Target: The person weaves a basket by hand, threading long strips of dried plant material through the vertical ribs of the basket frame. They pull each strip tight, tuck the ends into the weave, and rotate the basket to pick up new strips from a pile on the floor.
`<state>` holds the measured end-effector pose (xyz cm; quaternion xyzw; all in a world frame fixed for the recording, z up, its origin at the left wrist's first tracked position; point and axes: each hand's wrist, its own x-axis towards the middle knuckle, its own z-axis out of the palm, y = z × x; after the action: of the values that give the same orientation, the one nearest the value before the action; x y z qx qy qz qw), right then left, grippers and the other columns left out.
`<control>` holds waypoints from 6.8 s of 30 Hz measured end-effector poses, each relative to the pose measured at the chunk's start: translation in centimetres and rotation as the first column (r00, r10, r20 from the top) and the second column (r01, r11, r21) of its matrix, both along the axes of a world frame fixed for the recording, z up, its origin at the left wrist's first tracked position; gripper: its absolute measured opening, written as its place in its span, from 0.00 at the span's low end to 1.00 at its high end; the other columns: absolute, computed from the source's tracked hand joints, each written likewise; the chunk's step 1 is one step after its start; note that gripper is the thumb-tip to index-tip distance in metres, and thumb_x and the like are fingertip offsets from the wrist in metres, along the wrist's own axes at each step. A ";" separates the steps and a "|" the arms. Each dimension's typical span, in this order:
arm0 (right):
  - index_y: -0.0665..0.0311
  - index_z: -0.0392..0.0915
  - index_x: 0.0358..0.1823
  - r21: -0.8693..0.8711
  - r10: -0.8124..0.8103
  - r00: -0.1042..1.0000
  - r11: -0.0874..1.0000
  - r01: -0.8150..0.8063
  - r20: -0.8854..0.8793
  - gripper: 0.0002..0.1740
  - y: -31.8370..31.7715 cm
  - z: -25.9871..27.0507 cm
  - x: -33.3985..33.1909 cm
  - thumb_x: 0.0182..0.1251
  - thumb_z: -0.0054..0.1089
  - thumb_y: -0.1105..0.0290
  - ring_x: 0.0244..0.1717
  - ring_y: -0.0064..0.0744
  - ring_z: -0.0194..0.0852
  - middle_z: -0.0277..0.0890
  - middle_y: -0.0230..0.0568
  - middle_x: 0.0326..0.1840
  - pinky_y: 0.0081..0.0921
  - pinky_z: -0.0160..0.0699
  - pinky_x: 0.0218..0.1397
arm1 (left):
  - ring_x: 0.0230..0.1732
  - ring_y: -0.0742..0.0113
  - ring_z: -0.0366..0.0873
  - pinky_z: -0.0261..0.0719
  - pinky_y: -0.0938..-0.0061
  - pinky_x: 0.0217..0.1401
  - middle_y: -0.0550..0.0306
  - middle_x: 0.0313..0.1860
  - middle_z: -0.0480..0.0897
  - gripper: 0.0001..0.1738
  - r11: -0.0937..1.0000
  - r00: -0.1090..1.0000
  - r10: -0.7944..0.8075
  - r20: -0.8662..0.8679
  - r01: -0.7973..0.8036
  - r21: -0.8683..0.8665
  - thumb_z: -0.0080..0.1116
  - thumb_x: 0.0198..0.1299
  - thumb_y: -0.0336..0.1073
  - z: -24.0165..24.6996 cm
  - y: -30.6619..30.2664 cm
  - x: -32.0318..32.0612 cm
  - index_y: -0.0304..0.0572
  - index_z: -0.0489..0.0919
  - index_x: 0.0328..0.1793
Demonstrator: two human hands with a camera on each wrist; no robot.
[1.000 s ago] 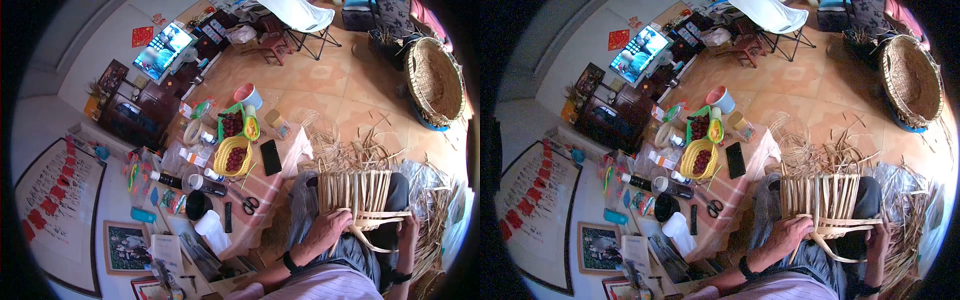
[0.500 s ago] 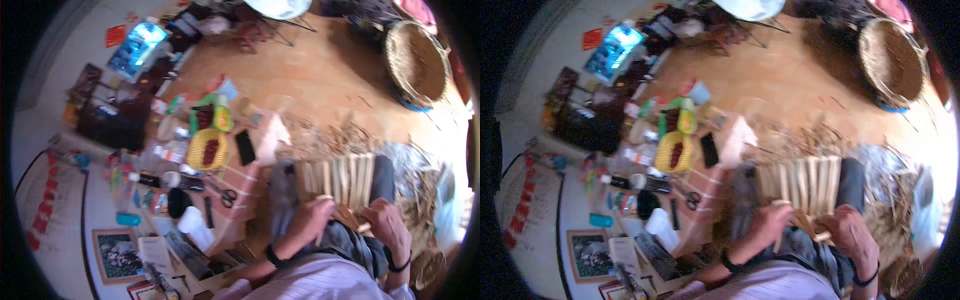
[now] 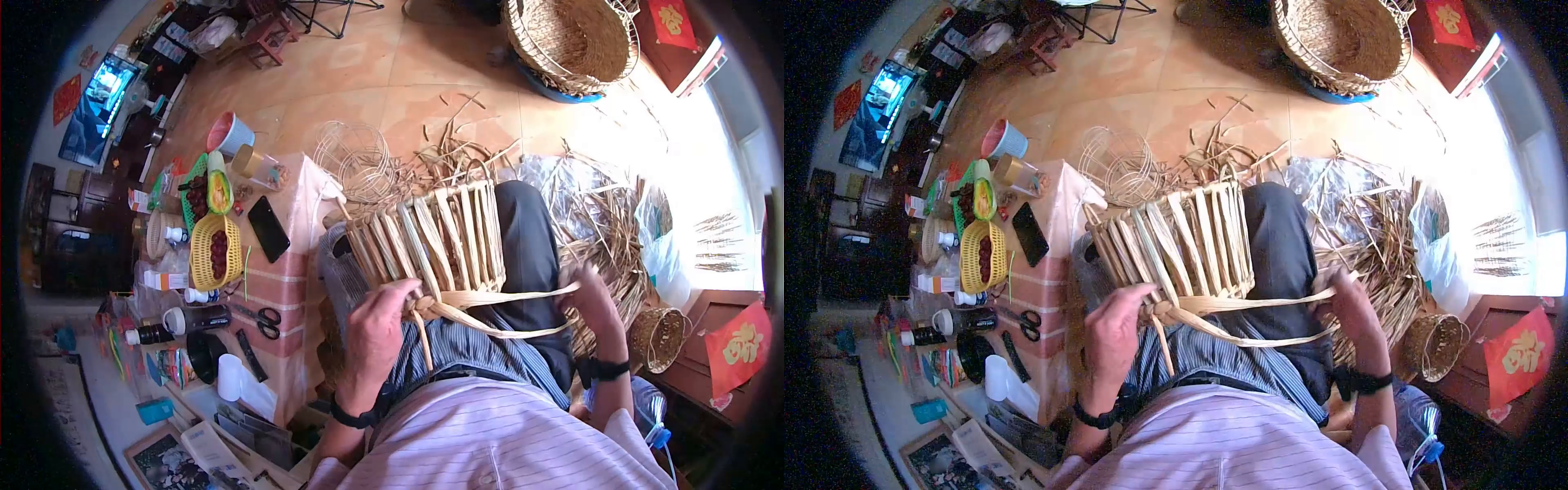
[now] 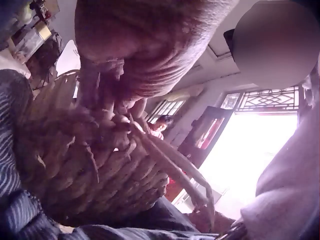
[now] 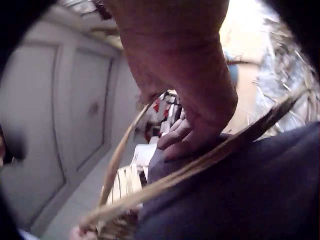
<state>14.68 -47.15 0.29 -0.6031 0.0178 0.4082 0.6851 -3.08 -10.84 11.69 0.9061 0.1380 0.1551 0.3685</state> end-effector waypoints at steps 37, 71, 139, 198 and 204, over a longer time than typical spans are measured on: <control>0.67 0.86 0.49 -0.083 0.242 0.466 0.938 -0.335 0.851 0.09 23.6 11.8 1.8 0.70 0.72 0.73 0.42 0.56 0.89 0.87 0.54 0.40 0.43 0.87 0.48 | 0.58 0.51 0.83 0.73 0.52 0.78 0.42 0.58 0.81 0.33 0.637 0.947 -0.081 -0.310 0.288 0.715 0.57 0.70 0.35 -2.4 -4.4 -0.4 0.28 0.73 0.79; 0.64 0.69 0.68 -0.474 0.520 0.215 0.849 -0.232 0.826 0.21 22.3 14.3 -2.0 0.77 0.62 0.76 0.44 0.72 0.87 0.83 0.65 0.51 0.56 0.85 0.40 | 0.71 0.46 0.78 0.74 0.48 0.76 0.50 0.68 0.82 0.21 0.979 0.987 -0.141 -0.078 0.151 0.135 0.68 0.68 0.38 -5.8 -3.2 -0.1 0.52 0.88 0.67; 0.62 0.85 0.45 -0.185 -0.275 0.953 0.938 0.295 0.126 0.17 1.9 -2.6 2.1 0.88 0.56 0.57 0.31 0.25 0.85 0.84 0.32 0.33 0.23 0.82 0.35 | 0.57 0.52 0.92 0.90 0.63 0.61 0.48 0.54 0.93 0.16 0.999 1.000 -0.031 0.007 0.030 0.032 0.57 0.73 0.18 2.1 3.8 -1.7 0.39 0.90 0.58; 0.66 0.85 0.52 -0.349 0.380 0.273 0.924 -0.156 0.884 0.12 23.9 12.1 1.3 0.67 0.71 0.76 0.44 0.60 0.89 0.87 0.52 0.43 0.45 0.88 0.48 | 0.66 0.45 0.83 0.77 0.52 0.76 0.36 0.62 0.82 0.33 0.730 0.950 -0.053 -0.308 0.247 0.637 0.53 0.73 0.34 -3.0 -4.2 -0.6 0.23 0.71 0.81; 0.62 0.82 0.55 -0.452 0.465 -0.096 0.882 0.131 0.880 0.17 24.7 10.0 -0.3 0.64 0.68 0.76 0.38 0.62 0.87 0.85 0.56 0.46 0.53 0.85 0.39 | 0.61 0.40 0.82 0.78 0.48 0.71 0.38 0.60 0.81 0.22 0.862 0.982 -0.089 -0.168 0.160 0.481 0.55 0.72 0.33 -4.2 -3.8 -0.1 0.30 0.80 0.68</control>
<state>14.41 -22.48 10.33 -0.8262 -0.4829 -0.0926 0.2750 -3.14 -14.60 7.49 0.9857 0.0606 0.0969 0.1242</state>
